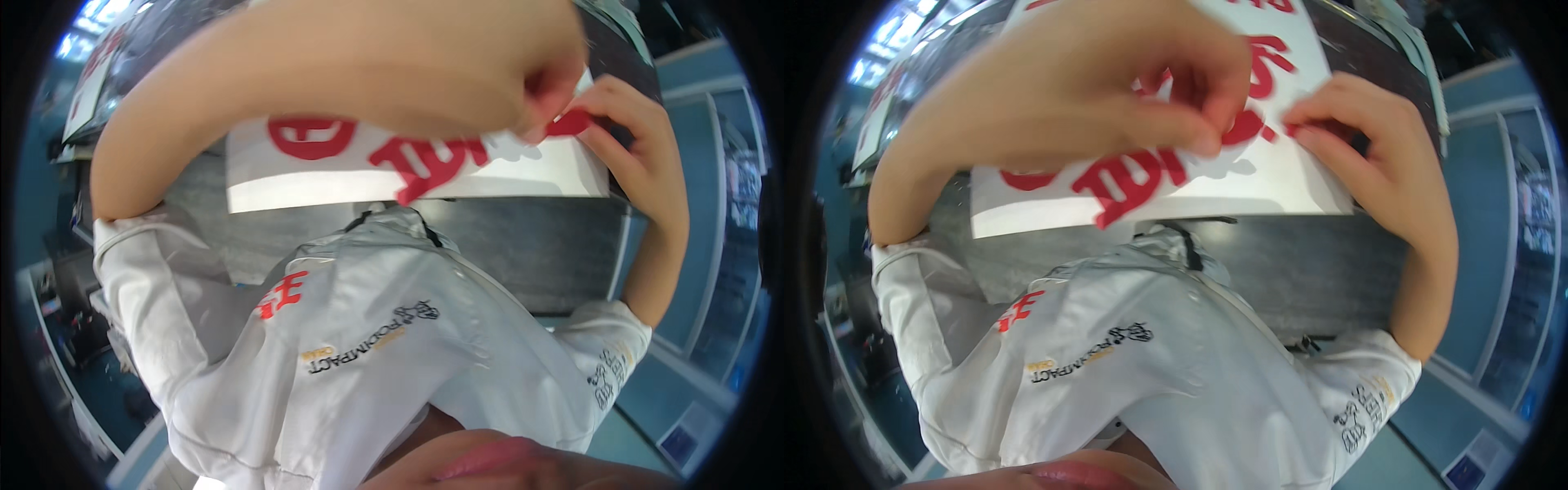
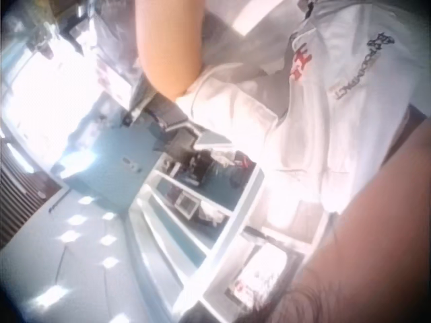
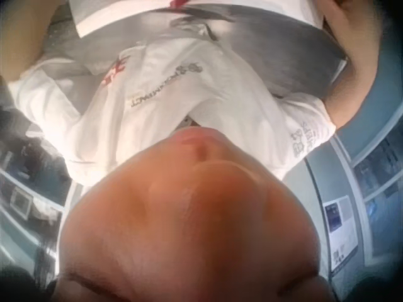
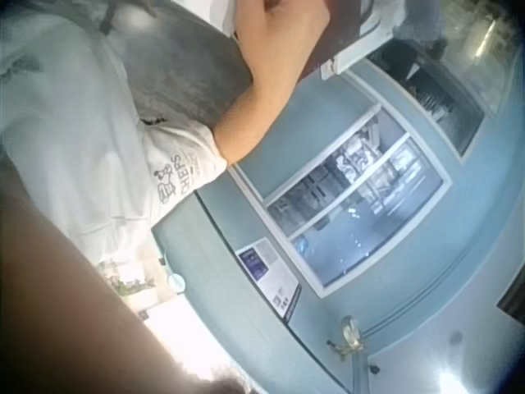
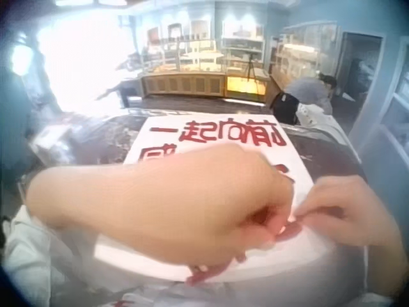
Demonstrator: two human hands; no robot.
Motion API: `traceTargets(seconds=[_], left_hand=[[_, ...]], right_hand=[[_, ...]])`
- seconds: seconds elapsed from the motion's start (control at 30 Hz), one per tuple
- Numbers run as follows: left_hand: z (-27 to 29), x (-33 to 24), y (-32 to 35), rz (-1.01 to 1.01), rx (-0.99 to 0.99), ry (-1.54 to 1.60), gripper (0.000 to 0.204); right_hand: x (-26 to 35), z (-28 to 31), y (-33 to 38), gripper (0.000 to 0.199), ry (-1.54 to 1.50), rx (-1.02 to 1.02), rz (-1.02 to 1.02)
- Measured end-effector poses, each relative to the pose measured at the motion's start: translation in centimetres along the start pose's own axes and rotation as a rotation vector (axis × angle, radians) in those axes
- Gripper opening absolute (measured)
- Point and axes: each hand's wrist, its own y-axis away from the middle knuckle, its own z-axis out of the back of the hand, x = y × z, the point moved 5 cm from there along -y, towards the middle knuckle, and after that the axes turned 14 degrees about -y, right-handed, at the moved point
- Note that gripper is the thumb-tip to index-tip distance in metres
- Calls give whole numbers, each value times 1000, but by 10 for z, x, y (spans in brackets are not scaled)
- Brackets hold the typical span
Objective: The person assembles red Chinese characters onto white boards by hand, peeling backing and pressing each character into place. They handle multiple boards, aligning and smoothing the characters to form readable signage.
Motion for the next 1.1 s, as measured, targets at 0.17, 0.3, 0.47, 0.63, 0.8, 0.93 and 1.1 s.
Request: traceTargets(seconds=[0.17, 0.3, 0.47, 0.63, 0.8, 0.93, 1.1], left_hand=[[67, 22, 62, 225, -225, 125, 12], [67, 42, 77, 446, -239, 121, 12], [26, 38, 41, 443, 11, 128, 14], [12, 27, 15, 250, 52, -103, 20], [-5, 16, 12, 57, -49, -324, 17], [-21, 1, -10, 22, -117, -326, 18], [-41, 1, -4, 95, -78, -453, 13]], right_hand=[[-2, -5, -3, 17, -57, 1, -71], [1, -9, -7, 18, -88, 36, -55], [2, -15, -7, 18, -62, 69, -39], [1, -12, -14, 16, -67, 87, 19], [3, -10, -29, 18, -48, 117, 52], [4, 8, -40, 18, -11, 109, 65], [14, -12, -23, 18, 30, 21, 55]])
